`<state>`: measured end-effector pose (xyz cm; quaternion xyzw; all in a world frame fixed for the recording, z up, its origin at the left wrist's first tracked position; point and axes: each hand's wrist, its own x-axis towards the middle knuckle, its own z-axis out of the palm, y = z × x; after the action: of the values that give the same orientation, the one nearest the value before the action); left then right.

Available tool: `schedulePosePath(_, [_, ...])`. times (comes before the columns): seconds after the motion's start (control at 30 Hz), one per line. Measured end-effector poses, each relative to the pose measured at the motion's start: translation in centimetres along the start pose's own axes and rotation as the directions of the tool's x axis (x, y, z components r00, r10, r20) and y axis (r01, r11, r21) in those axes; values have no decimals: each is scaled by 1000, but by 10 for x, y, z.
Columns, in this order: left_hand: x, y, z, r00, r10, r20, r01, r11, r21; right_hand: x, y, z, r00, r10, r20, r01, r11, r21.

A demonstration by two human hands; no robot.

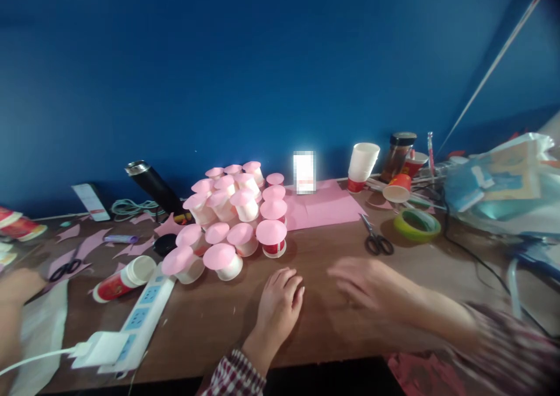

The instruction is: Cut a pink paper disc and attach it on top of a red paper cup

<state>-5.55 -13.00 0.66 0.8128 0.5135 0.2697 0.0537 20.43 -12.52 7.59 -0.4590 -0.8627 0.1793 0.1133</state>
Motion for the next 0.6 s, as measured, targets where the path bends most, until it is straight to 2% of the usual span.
schedulePosePath(0.07, [-1,-1,0,1000,15,9,-15,1000,-3,61,-1,11,998,-48,-44,45,997,-69])
schedulePosePath(0.13, [-2,-1,0,999,30,16,-30,999,-12,107,-4,27,993,-99,-70,87,983,-159])
schedulePosePath(0.17, [-2,-2,0,999,35,17,-34,999,-17,122,-4,35,989,-136,-56,124,976,-179])
schedulePosePath(0.23, [-2,-1,-1,999,33,18,-33,999,-23,135,-1,51,986,-166,-29,156,965,-209])
schedulePosePath(0.3, [-1,-1,-2,999,23,26,-23,999,-26,129,6,63,984,-178,-8,171,958,-230])
schedulePosePath(0.37, [0,-1,-2,999,15,34,-14,999,-30,109,14,69,983,-184,7,180,954,-238])
schedulePosePath(0.47, [-1,0,-2,999,2,32,-1,999,-43,64,23,68,980,-201,15,199,958,-205])
schedulePosePath(0.6, [-2,1,-1,1000,-5,8,6,999,-47,-10,27,63,974,-223,40,226,950,-215])
